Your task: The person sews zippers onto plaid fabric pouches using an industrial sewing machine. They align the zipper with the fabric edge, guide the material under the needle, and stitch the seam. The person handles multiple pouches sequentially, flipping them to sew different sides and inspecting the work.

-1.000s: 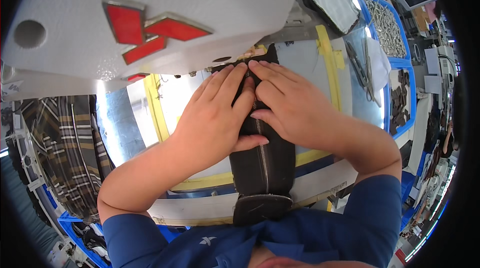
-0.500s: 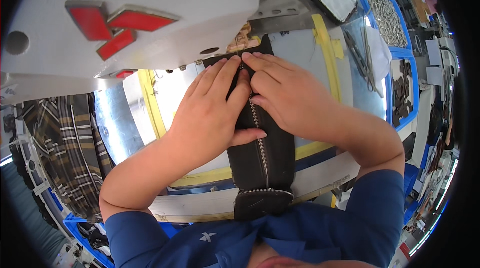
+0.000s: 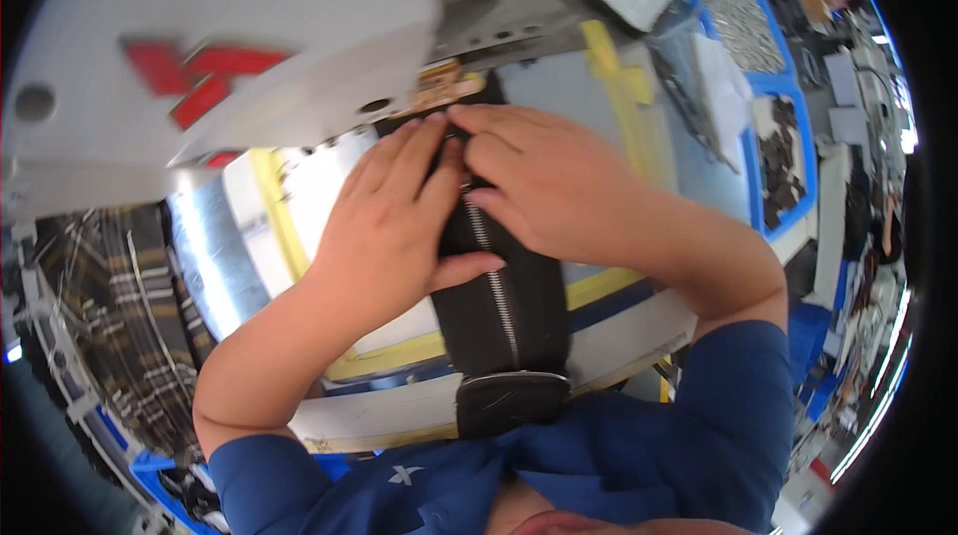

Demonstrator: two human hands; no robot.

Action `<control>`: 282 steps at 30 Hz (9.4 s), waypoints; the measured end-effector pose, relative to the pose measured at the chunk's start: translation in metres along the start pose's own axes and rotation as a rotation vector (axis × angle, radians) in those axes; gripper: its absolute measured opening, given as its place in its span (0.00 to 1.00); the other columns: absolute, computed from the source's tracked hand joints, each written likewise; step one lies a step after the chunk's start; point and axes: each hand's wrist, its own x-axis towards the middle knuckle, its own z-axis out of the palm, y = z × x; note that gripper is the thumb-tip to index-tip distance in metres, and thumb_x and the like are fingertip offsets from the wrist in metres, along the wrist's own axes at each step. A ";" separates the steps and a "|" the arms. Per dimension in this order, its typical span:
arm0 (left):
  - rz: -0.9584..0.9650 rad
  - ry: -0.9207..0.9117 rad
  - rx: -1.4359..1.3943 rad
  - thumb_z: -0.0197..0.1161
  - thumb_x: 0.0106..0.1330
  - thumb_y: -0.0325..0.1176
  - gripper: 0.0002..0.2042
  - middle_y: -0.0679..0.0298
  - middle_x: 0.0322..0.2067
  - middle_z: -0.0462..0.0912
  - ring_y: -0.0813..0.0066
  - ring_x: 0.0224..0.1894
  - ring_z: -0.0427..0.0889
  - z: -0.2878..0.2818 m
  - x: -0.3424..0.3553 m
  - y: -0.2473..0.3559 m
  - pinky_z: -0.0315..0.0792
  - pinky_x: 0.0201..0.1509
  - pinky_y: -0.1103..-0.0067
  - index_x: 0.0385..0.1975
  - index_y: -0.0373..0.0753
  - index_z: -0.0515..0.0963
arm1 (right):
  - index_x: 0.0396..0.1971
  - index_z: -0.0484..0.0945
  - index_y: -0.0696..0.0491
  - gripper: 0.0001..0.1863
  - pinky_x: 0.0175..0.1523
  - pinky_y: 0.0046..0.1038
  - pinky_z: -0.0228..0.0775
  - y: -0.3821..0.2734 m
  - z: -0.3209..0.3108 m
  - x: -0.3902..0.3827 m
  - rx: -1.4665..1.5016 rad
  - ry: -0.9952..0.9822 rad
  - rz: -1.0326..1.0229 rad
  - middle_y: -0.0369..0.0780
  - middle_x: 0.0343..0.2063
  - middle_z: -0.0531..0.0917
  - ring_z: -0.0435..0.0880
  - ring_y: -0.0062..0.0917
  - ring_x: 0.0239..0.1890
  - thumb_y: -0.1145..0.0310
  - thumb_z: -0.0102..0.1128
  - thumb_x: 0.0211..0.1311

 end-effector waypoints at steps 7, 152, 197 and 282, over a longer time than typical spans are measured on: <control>-0.012 -0.015 0.128 0.80 0.51 0.58 0.50 0.43 0.73 0.71 0.40 0.73 0.71 0.005 -0.005 0.002 0.67 0.75 0.55 0.68 0.27 0.73 | 0.47 0.84 0.58 0.18 0.61 0.41 0.77 0.016 -0.059 -0.020 -0.035 0.051 0.271 0.48 0.49 0.87 0.85 0.45 0.55 0.59 0.69 0.67; -0.164 0.030 0.168 0.79 0.56 0.58 0.33 0.53 0.61 0.84 0.59 0.50 0.86 -0.023 -0.017 -0.011 0.76 0.53 0.67 0.47 0.33 0.83 | 0.44 0.88 0.56 0.13 0.47 0.41 0.84 -0.011 -0.007 0.059 -0.068 -0.145 -0.015 0.40 0.50 0.91 0.91 0.38 0.44 0.68 0.62 0.65; 0.043 0.132 0.024 0.73 0.66 0.50 0.34 0.47 0.65 0.79 0.48 0.66 0.80 0.006 -0.021 0.001 0.73 0.72 0.60 0.66 0.34 0.76 | 0.41 0.85 0.58 0.06 0.40 0.29 0.78 0.023 -0.035 0.019 0.448 0.014 0.235 0.40 0.34 0.88 0.86 0.29 0.32 0.78 0.68 0.66; -0.235 0.139 -0.164 0.76 0.60 0.42 0.22 0.50 0.53 0.90 0.50 0.50 0.87 -0.020 -0.015 -0.032 0.79 0.57 0.61 0.49 0.32 0.87 | 0.44 0.89 0.52 0.09 0.53 0.41 0.77 -0.007 0.024 0.059 -0.158 0.123 0.049 0.41 0.34 0.88 0.87 0.40 0.42 0.69 0.68 0.67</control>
